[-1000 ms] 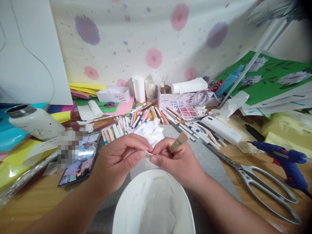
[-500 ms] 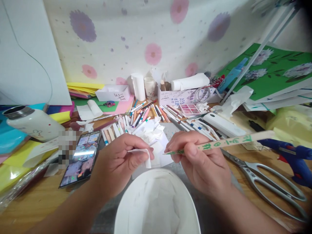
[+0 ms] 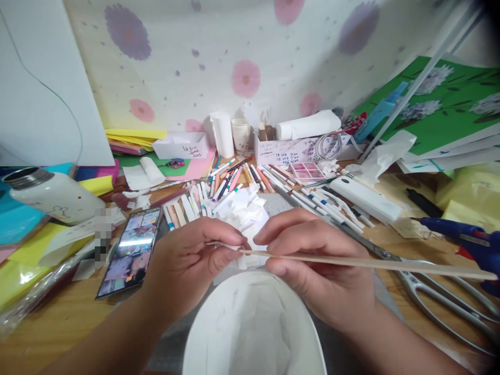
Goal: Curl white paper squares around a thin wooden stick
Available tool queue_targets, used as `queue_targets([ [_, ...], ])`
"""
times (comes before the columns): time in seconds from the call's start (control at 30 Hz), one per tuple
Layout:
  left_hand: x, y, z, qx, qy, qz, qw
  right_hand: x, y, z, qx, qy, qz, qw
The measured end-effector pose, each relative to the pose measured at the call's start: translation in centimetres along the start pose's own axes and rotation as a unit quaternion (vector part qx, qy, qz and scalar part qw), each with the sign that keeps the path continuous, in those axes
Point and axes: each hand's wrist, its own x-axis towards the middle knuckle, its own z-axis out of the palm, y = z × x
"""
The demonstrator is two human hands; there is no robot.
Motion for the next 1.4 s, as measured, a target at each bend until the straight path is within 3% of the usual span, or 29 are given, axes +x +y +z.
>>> queue_targets([
  [0.73, 0.0, 0.2, 0.0, 0.045, -0.004, 0.012, 0.999, -0.2, -0.2, 0.2, -0.003, -0.001, 0.024, 1.0],
  [1.0, -0.5, -0.7, -0.1, 0.02, -0.036, 0.017, 0.999, -0.2, -0.1, 0.5, 0.016, 0.007, 0.038, 0.999],
  [1.07, -0.3, -0.6, -0.1, 0.032, -0.022, 0.03, 0.999, -0.1, -0.2, 0.6, 0.013, 0.012, 0.047, 0.999],
  [1.2, -0.3, 0.2, -0.3, 0.042, 0.068, 0.043, 0.996, -0.1, -0.2, 0.6, 0.003, 0.055, 0.062, 0.997],
  [1.23, -0.4, 0.5, -0.4, 0.024, 0.064, 0.042, 0.997, -0.1, -0.1, 0.7, 0.003, 0.066, 0.065, 0.996],
  [1.3, -0.6, 0.9, -0.5, 0.005, 0.005, 0.0, 1.0, -0.2, -0.1, 0.8, 0.002, 0.075, 0.064, 0.995],
  [1.4, -0.6, 1.0, -0.5, 0.006, -0.072, 0.003, 0.997, -0.4, -0.1, 1.0, -0.006, 0.066, 0.048, 0.997],
])
